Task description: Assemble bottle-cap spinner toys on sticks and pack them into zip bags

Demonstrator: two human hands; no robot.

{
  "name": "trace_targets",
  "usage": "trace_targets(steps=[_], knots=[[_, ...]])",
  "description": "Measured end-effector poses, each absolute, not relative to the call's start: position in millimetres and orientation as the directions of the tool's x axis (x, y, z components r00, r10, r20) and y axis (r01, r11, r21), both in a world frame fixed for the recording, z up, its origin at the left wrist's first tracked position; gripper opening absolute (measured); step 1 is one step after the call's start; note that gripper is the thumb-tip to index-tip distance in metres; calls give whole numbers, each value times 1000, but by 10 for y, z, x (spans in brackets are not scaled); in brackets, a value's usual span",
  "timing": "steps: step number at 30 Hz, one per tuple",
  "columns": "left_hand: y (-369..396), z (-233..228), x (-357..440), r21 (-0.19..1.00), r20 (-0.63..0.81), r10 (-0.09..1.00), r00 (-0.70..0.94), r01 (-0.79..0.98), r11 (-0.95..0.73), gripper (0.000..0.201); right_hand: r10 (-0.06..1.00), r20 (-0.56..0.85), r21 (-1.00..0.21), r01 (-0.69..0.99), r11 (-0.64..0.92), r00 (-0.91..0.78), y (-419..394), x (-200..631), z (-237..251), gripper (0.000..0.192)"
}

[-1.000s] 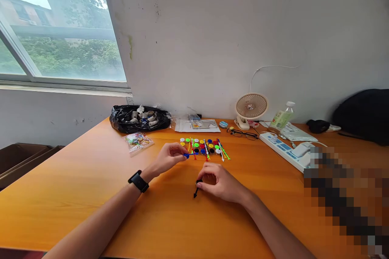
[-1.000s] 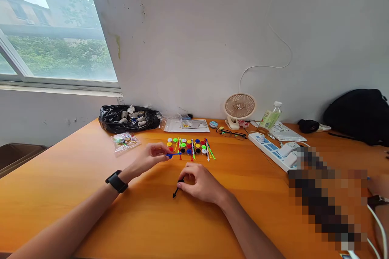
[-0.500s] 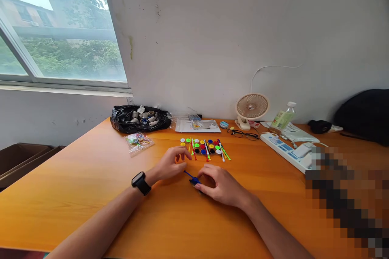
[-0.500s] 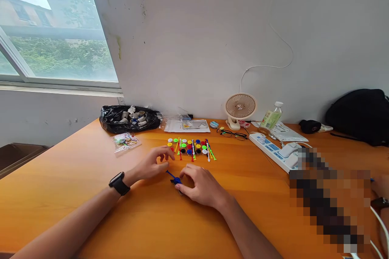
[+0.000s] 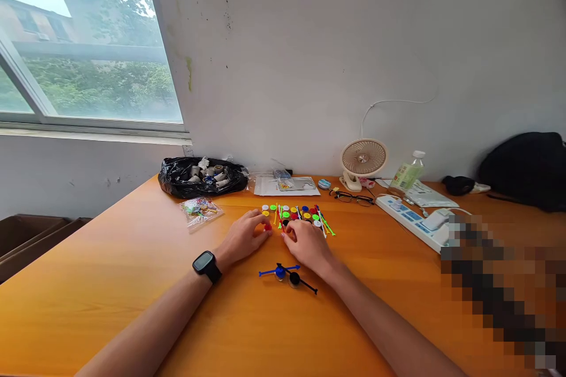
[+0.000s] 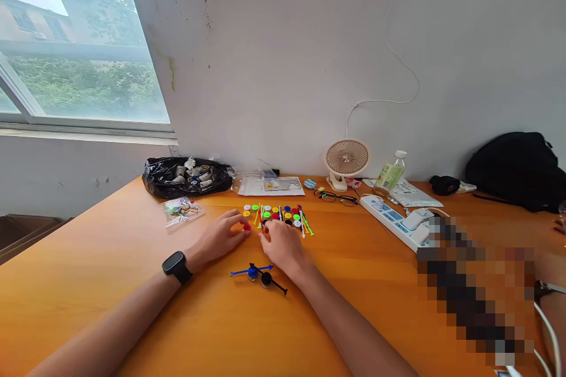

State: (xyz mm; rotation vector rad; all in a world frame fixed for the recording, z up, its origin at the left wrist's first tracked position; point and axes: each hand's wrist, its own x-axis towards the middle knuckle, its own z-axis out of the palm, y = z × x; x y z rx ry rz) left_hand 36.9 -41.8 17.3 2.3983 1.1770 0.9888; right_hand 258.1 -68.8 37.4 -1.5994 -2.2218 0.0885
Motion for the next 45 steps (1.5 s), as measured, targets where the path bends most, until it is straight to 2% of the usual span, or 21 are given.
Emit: trace_targets(steps=[5, 11, 15, 19, 24, 28, 30, 32, 36, 45], knots=[[-386, 107, 382, 559, 413, 806, 424, 581, -592, 21, 937, 259, -120, 955, 272, -235, -685, 2395, 295, 18], [-396, 111, 406, 623, 417, 803, 425, 510, -593, 21, 958, 215, -70, 975, 211, -192, -772, 2376, 264, 21], [-452, 138, 430, 715, 379, 847, 372, 463, -523, 20, 960, 198, 2, 979, 202, -199, -783, 2407, 249, 26], [-472, 137, 457, 812, 350, 877, 330, 360, -459, 22, 953, 216, 2, 976, 217, -213, -761, 2439, 234, 24], [-461, 125, 480, 889, 348, 892, 288, 200, -412, 31, 954, 243, -101, 974, 202, -173, -725, 2485, 230, 22], [-442, 123, 484, 927, 299, 919, 258, 150, -343, 36, 926, 363, -380, 890, 252, -107, -640, 2601, 254, 18], [-443, 132, 485, 952, 245, 936, 251, 121, -282, 39, 901, 420, -528, 778, 341, -110, -598, 2666, 276, 18], [-457, 156, 488, 973, 194, 945, 263, 70, -219, 43, 882, 434, -622, 648, 440, -181, -580, 2712, 298, 21], [-501, 222, 497, 989, 145, 947, 286, -7, -149, 48, 848, 401, -671, 519, 530, -347, -603, 2741, 311, 23], [-489, 195, 502, 979, 189, 927, 323, 15, -204, 38, 837, 427, -653, 523, 548, -342, -605, 2754, 300, 21]])
